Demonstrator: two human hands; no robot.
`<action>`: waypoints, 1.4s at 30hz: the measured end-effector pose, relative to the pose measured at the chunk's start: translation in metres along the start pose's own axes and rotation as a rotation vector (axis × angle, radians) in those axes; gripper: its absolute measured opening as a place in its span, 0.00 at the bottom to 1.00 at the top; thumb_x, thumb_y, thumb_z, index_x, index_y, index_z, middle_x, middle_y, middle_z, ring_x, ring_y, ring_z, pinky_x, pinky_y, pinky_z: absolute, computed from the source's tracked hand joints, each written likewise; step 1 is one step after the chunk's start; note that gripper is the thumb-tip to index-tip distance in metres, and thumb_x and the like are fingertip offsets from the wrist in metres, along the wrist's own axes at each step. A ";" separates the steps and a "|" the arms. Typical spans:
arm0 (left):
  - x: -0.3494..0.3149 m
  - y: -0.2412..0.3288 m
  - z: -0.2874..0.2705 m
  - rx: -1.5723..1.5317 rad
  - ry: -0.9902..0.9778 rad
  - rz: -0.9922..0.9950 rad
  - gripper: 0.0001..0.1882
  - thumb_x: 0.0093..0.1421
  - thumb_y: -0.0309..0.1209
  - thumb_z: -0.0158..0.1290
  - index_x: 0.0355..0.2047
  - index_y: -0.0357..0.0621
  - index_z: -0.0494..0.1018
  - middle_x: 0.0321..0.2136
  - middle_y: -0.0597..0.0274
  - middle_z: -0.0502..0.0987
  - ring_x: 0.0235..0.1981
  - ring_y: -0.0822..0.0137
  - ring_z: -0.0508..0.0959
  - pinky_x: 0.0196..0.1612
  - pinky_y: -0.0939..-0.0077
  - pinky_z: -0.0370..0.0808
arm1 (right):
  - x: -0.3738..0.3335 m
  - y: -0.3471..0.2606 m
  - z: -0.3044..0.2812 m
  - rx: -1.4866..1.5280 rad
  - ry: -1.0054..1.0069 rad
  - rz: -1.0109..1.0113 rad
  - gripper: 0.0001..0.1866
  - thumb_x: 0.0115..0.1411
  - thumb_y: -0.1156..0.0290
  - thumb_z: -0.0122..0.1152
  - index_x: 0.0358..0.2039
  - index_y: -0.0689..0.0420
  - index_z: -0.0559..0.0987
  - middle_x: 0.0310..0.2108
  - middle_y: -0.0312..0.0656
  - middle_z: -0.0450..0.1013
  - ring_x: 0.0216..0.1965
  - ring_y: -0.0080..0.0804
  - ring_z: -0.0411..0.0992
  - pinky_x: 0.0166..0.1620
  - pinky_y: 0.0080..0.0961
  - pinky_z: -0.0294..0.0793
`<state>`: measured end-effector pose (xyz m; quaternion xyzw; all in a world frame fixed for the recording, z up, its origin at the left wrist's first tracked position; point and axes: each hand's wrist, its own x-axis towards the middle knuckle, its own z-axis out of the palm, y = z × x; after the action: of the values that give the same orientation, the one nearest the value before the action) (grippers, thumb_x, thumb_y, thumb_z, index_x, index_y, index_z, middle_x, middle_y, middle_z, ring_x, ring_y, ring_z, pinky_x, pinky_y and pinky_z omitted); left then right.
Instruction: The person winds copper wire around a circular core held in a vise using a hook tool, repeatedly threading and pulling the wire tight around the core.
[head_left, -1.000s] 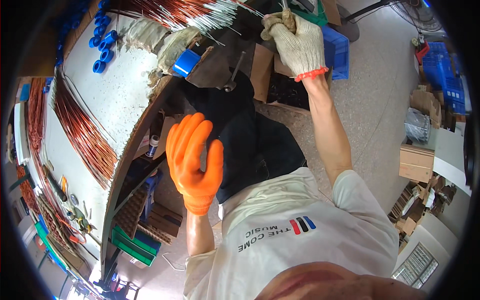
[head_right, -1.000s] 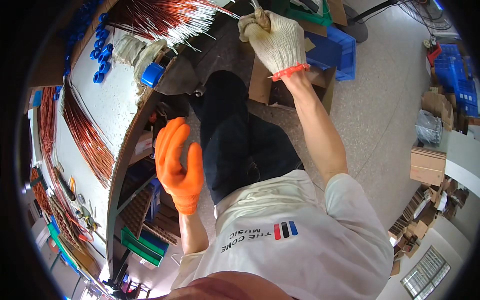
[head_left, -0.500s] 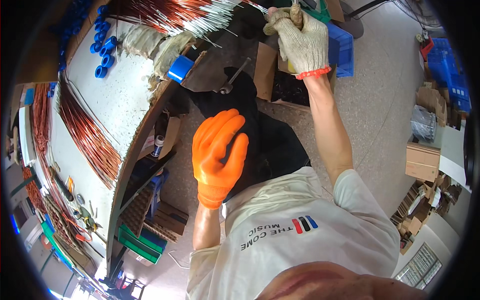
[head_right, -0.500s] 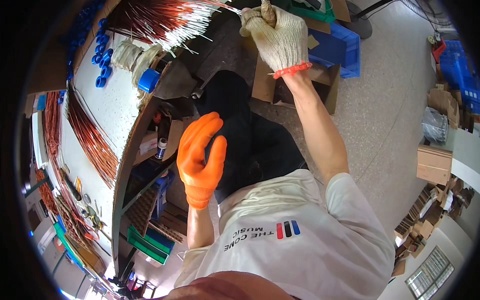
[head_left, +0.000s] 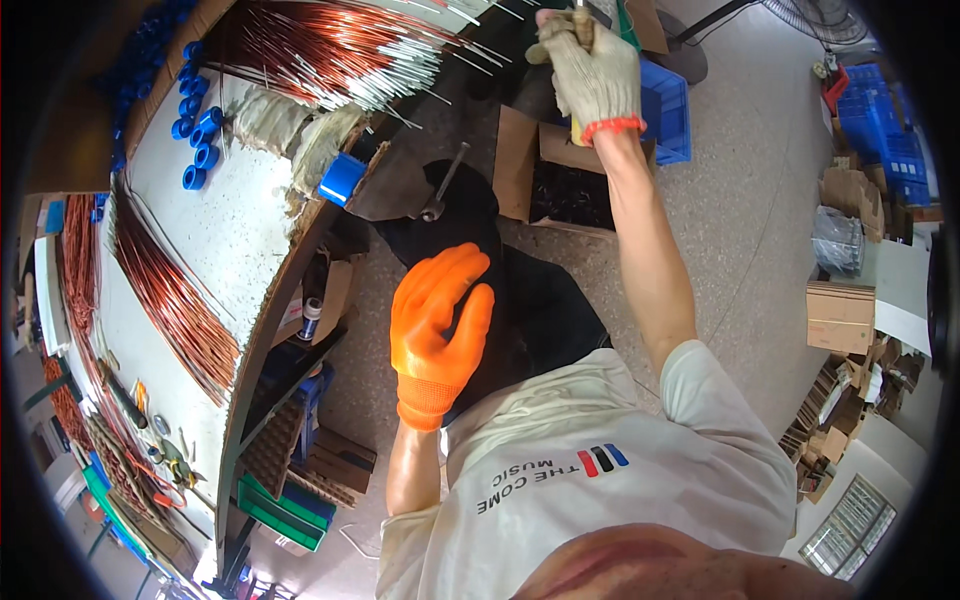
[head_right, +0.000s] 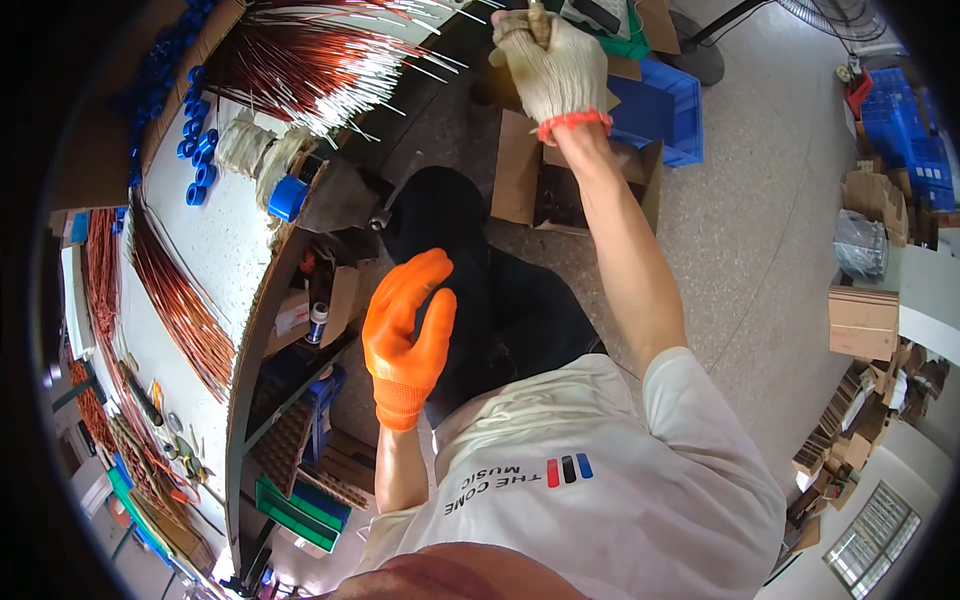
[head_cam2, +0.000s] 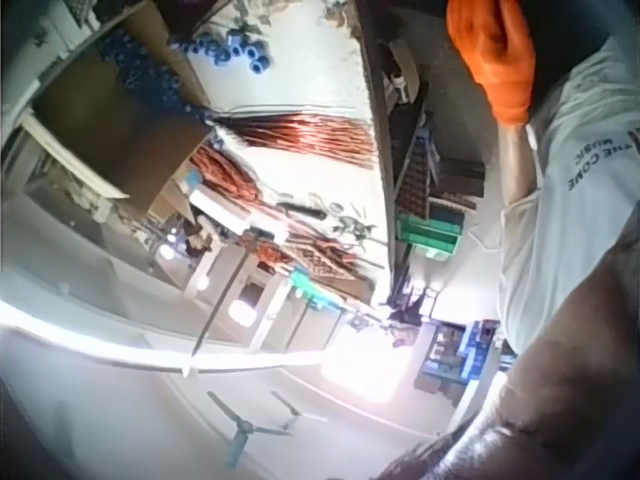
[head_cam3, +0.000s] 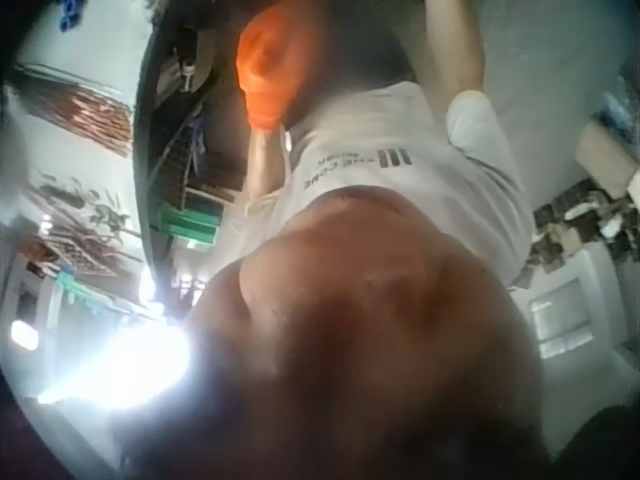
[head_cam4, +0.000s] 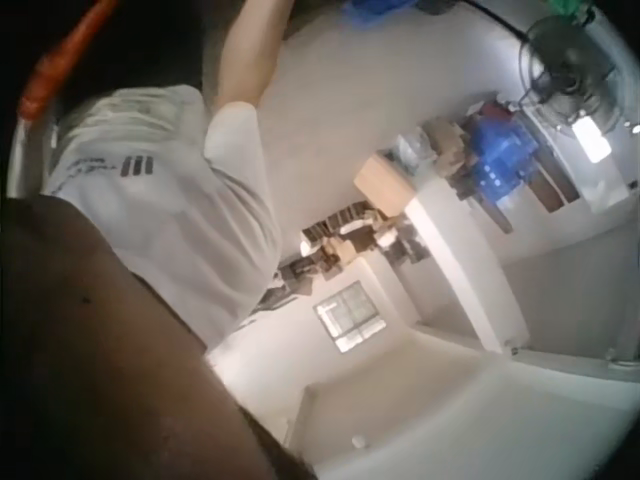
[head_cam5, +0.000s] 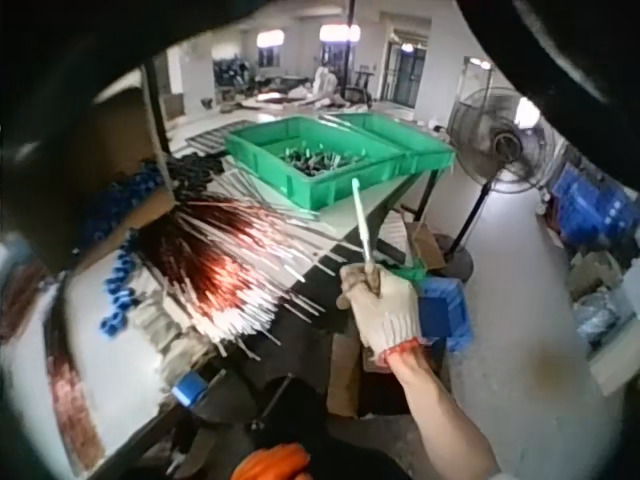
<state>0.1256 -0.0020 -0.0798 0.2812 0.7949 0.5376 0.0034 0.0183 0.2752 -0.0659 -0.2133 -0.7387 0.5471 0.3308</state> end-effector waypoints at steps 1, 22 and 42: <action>-0.001 -0.002 0.000 0.010 -0.011 -0.018 0.13 0.54 0.23 0.61 0.41 0.37 0.81 0.44 0.48 0.83 0.47 0.46 0.81 0.54 0.56 0.75 | 0.007 0.003 0.007 0.079 -0.008 -0.005 0.09 0.62 0.69 0.63 0.36 0.63 0.84 0.28 0.41 0.83 0.23 0.25 0.78 0.27 0.22 0.75; 0.019 0.029 -0.025 -0.277 -0.224 -0.457 0.13 0.66 0.33 0.58 0.46 0.38 0.82 0.38 0.53 0.85 0.34 0.61 0.84 0.41 0.70 0.79 | -0.046 -0.076 -0.053 -0.007 -0.113 0.249 0.16 0.63 0.59 0.73 0.35 0.60 0.82 0.20 0.36 0.75 0.12 0.12 0.61 0.14 0.14 0.55; 0.030 0.027 0.039 -1.037 -0.189 -0.600 0.20 0.74 0.35 0.50 0.55 0.27 0.74 0.43 0.52 0.84 0.30 0.70 0.83 0.41 0.78 0.79 | -0.265 0.004 -0.292 -0.129 -0.468 0.985 0.09 0.66 0.70 0.63 0.35 0.65 0.81 0.22 0.39 0.77 0.17 0.18 0.67 0.21 0.18 0.65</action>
<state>0.1245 0.0517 -0.0638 0.0532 0.4702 0.8032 0.3618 0.4119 0.2920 -0.0841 -0.4266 -0.6372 0.6238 -0.1513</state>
